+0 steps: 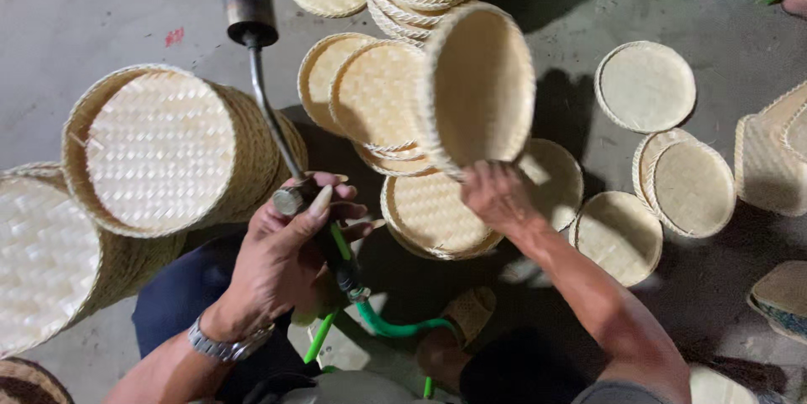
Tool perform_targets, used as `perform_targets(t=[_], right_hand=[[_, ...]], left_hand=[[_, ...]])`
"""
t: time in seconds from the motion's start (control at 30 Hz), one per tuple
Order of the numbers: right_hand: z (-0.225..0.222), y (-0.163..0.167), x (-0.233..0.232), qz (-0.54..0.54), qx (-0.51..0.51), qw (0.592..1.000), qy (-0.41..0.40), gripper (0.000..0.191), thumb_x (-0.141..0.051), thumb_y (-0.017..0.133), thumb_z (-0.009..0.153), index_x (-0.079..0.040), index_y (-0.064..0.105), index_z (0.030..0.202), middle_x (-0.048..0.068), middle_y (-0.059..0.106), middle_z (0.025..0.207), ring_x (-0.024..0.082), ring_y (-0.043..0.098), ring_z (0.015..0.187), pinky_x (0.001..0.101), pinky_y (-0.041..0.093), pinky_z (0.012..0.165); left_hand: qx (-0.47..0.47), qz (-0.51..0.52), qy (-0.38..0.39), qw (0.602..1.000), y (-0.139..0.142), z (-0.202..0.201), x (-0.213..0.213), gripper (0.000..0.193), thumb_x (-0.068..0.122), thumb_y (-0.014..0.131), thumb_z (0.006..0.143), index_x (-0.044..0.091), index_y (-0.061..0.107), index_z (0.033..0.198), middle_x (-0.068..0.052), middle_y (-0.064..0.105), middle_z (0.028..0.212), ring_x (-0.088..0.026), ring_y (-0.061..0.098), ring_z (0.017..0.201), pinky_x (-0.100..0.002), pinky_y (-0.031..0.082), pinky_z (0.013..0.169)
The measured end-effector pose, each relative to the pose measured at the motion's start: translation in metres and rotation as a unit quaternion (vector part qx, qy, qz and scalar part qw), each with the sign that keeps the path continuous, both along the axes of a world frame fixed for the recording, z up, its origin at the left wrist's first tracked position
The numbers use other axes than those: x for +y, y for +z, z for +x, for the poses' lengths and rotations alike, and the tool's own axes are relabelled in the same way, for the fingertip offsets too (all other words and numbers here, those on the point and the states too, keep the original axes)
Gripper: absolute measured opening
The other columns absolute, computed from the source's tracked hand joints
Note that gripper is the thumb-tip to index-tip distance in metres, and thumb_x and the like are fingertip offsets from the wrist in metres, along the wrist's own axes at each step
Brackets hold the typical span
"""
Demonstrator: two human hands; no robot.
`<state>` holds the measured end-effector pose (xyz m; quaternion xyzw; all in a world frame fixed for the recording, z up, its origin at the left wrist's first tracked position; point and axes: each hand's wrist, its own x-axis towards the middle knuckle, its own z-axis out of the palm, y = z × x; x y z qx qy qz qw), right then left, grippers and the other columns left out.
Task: The person uses a handheld blowtorch to apply heat to the surface of woven baskets. They pick up baskets from a stack, rotate them to expose different areas to the flame, and then place them back down. The process is repeated for multiple baskets in a continuous sequence.
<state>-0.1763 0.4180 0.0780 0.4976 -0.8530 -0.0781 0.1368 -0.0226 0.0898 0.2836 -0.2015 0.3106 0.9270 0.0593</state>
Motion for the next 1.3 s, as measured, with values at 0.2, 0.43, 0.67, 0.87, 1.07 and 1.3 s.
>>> perform_targets(t=[0.2, 0.43, 0.67, 0.87, 1.07, 1.3], right_hand=[[-0.007, -0.031, -0.113, 0.139, -0.008, 0.99, 0.02, 0.032, -0.007, 0.06, 0.091, 0.0, 0.054, 0.121, 0.011, 0.053, 0.097, 0.019, 0.053, 0.083, 0.0307, 0.051, 0.069], [-0.003, -0.086, -0.13, 0.076, -0.17, 0.982, -0.029, 0.037, 0.0, 0.059, 0.089, -0.001, 0.056, 0.127, 0.016, 0.056, 0.117, 0.027, 0.055, 0.109, 0.0406, 0.047, 0.097], [0.018, -0.065, -0.008, -0.2, -0.339, 0.897, -0.199, 0.045, -0.022, 0.052, 0.105, -0.007, 0.048, 0.147, 0.02, 0.046, 0.147, 0.038, 0.046, 0.133, 0.0475, 0.04, 0.112], [-0.004, -0.099, 0.178, -0.122, -0.279, 0.791, -0.53, 0.067, -0.041, 0.061, 0.101, -0.005, 0.035, 0.151, 0.024, 0.028, 0.159, 0.044, 0.033, 0.142, 0.0514, 0.034, 0.113], [-0.019, -0.155, 0.318, -0.148, -0.249, 0.678, -0.675, 0.089, -0.039, 0.072, 0.092, -0.004, 0.025, 0.158, 0.029, 0.036, 0.156, 0.046, 0.032, 0.145, 0.05, 0.03, 0.12], [-0.08, -0.185, 0.384, -0.146, -0.213, 0.663, -0.702, 0.092, -0.027, 0.067, 0.09, -0.014, 0.016, 0.165, 0.029, 0.023, 0.164, 0.048, 0.023, 0.149, 0.0503, 0.026, 0.119]], left_hand=[[0.013, 0.01, -0.001, 1.0, 0.007, 0.006, -0.003, 0.029, 0.009, 0.059, 0.101, 0.002, 0.058, 0.129, -0.011, 0.067, 0.119, -0.027, 0.069, 0.108, -0.051, 0.058, 0.096], [-0.013, -0.021, -0.005, 1.0, 0.012, 0.012, 0.003, 0.026, 0.008, 0.056, 0.101, 0.002, 0.058, 0.127, -0.012, 0.066, 0.121, -0.029, 0.069, 0.105, -0.052, 0.057, 0.093], [-0.013, -0.069, -0.01, 0.998, 0.011, 0.021, 0.021, 0.03, 0.004, 0.051, 0.102, 0.002, 0.056, 0.131, -0.014, 0.064, 0.124, -0.032, 0.067, 0.111, -0.06, 0.055, 0.099], [-0.02, -0.131, 0.012, 0.991, -0.007, 0.014, 0.035, 0.031, 0.006, 0.053, 0.105, 0.001, 0.058, 0.135, -0.013, 0.064, 0.126, -0.033, 0.063, 0.115, -0.064, 0.05, 0.103], [-0.071, -0.133, -0.027, 0.988, -0.078, 0.002, 0.006, 0.028, 0.021, 0.054, 0.107, 0.013, 0.059, 0.134, -0.005, 0.059, 0.134, -0.027, 0.058, 0.122, -0.07, 0.041, 0.109], [0.087, 0.195, -0.036, 0.976, -0.261, -0.012, -0.1, 0.033, 0.036, 0.053, 0.11, 0.011, 0.058, 0.132, -0.011, 0.056, 0.134, -0.03, 0.051, 0.123, -0.075, 0.03, 0.109]])
